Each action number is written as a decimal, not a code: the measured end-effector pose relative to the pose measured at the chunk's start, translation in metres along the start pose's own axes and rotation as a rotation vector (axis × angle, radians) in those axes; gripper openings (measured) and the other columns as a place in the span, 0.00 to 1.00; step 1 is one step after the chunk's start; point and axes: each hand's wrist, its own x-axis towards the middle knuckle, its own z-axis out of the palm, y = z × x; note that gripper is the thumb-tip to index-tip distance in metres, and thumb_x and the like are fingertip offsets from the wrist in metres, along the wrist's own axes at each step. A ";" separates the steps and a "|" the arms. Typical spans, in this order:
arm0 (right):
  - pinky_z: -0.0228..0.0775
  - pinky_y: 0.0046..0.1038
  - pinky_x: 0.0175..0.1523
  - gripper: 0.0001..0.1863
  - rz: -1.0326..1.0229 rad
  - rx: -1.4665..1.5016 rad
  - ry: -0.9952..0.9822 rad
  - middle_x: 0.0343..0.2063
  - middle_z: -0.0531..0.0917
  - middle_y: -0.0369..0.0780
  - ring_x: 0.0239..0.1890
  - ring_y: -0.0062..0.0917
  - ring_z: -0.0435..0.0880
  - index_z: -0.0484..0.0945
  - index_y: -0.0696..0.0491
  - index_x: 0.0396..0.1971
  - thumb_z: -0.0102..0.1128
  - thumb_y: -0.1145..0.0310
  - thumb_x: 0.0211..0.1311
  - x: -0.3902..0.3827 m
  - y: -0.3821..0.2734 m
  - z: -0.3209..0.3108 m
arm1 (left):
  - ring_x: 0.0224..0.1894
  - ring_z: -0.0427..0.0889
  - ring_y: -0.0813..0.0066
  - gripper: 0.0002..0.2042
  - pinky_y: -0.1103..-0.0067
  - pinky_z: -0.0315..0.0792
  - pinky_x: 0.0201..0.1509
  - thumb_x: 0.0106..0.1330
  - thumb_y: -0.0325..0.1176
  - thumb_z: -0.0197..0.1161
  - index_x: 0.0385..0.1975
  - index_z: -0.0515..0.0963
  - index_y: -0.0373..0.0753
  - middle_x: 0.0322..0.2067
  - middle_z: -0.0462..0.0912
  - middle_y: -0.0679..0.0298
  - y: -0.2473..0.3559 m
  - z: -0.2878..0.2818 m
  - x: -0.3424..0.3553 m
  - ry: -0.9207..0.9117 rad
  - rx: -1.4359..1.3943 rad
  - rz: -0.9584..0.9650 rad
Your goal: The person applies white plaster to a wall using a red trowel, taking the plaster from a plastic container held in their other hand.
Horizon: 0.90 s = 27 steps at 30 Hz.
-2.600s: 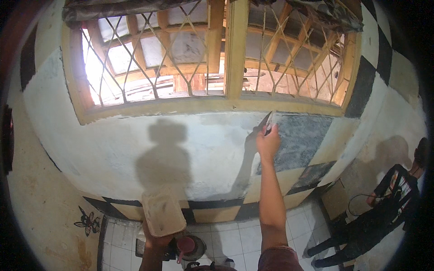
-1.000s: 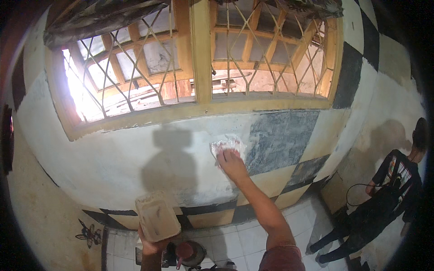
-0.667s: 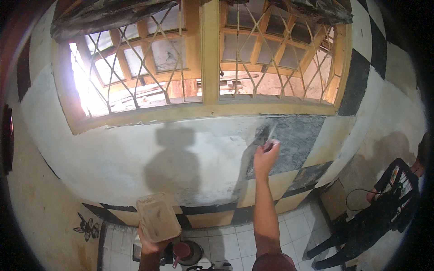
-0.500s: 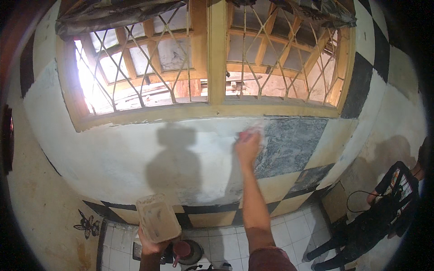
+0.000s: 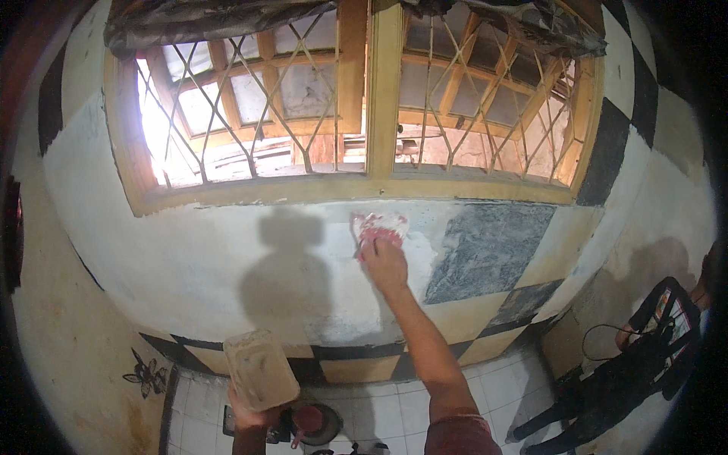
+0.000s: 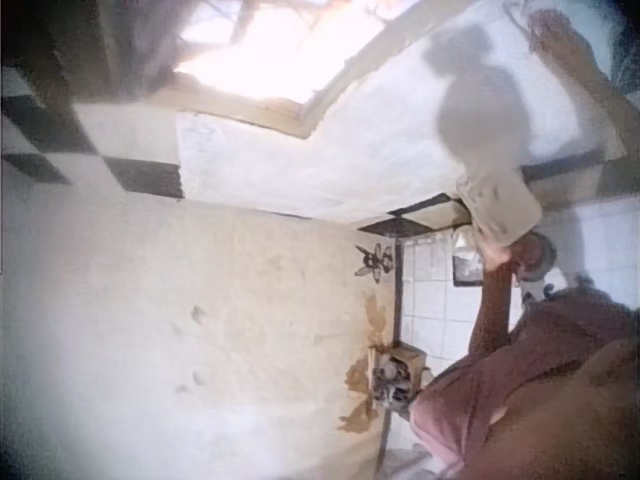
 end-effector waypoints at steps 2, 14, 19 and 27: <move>0.73 0.34 0.34 0.13 -0.103 -0.194 0.042 0.31 0.74 0.41 0.33 0.33 0.79 0.74 0.51 0.40 0.59 0.67 0.54 -0.006 0.014 0.004 | 0.51 0.79 0.69 0.45 0.70 0.76 0.54 0.32 0.37 0.83 0.56 0.69 0.40 0.49 0.80 0.64 -0.003 -0.007 0.006 0.010 -0.447 -0.247; 0.74 0.35 0.31 0.13 -0.222 -0.043 -0.047 0.32 0.72 0.40 0.32 0.30 0.79 0.71 0.50 0.36 0.62 0.62 0.54 -0.003 -0.037 0.031 | 0.50 0.80 0.69 0.44 0.68 0.77 0.54 0.36 0.33 0.82 0.58 0.67 0.40 0.50 0.79 0.65 0.011 -0.004 0.007 0.005 -0.646 -0.327; 0.74 0.30 0.27 0.13 -0.153 0.002 0.030 0.32 0.72 0.39 0.32 0.28 0.80 0.71 0.51 0.37 0.61 0.63 0.54 0.023 -0.053 0.016 | 0.54 0.78 0.66 0.39 0.63 0.74 0.57 0.45 0.43 0.76 0.60 0.66 0.42 0.52 0.78 0.65 -0.013 -0.035 0.014 -0.124 -0.058 -0.022; 0.74 0.35 0.39 0.08 -0.063 0.366 -0.221 0.33 0.76 0.44 0.39 0.41 0.77 0.71 0.54 0.36 0.57 0.72 0.57 -0.028 -0.070 -0.022 | 0.55 0.77 0.69 0.37 0.68 0.73 0.59 0.49 0.49 0.72 0.59 0.67 0.42 0.53 0.77 0.65 0.003 -0.024 0.008 -0.102 -0.272 -0.127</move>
